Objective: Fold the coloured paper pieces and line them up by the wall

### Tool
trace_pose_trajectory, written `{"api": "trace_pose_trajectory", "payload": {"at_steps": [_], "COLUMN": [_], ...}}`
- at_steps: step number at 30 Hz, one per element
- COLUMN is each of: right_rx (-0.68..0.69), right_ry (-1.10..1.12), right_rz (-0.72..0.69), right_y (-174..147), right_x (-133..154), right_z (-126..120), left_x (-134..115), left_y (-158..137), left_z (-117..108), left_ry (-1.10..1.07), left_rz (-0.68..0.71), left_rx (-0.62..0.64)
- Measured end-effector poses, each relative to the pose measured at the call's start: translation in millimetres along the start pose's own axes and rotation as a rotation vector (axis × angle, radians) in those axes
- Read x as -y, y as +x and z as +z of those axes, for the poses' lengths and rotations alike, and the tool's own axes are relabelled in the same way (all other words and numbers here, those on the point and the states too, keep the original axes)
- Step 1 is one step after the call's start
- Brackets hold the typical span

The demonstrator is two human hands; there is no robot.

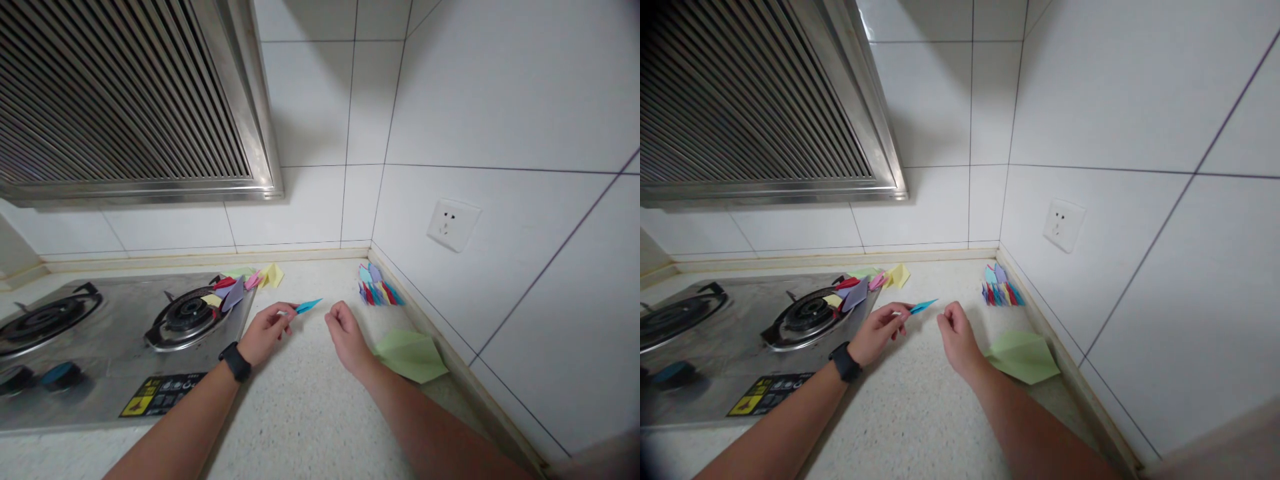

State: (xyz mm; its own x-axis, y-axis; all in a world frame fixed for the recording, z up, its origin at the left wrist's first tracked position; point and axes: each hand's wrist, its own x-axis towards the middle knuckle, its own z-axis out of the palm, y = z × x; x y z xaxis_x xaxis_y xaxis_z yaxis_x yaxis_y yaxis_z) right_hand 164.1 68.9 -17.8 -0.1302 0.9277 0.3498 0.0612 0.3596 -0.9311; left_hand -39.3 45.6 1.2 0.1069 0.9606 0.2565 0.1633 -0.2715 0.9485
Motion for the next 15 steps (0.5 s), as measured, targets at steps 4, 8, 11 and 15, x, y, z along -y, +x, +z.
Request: {"api": "trace_pose_trajectory", "payload": {"at_steps": [4, 8, 11, 15], "right_rx": [-0.046, -0.019, 0.029, 0.062], "right_ry": [0.065, 0.111, 0.097, 0.058], "right_rz": [0.044, 0.045, 0.033, 0.06], "right_y": [2.6, 4.2, 3.7, 4.8], "right_x": [-4.4, -9.0, -10.4, -11.9], "right_z": [0.8, 3.7, 3.7, 1.8], "left_x": [0.9, 3.9, 4.9, 5.8], "left_y": [-0.3, -2.2, -3.9, -6.4], "left_z": [-3.1, -0.7, 1.4, 3.5], "left_ry": [0.038, 0.015, -0.009, -0.02], "left_rz": [0.026, 0.029, 0.005, 0.014], "left_rx": [0.056, 0.111, 0.151, 0.178]}}
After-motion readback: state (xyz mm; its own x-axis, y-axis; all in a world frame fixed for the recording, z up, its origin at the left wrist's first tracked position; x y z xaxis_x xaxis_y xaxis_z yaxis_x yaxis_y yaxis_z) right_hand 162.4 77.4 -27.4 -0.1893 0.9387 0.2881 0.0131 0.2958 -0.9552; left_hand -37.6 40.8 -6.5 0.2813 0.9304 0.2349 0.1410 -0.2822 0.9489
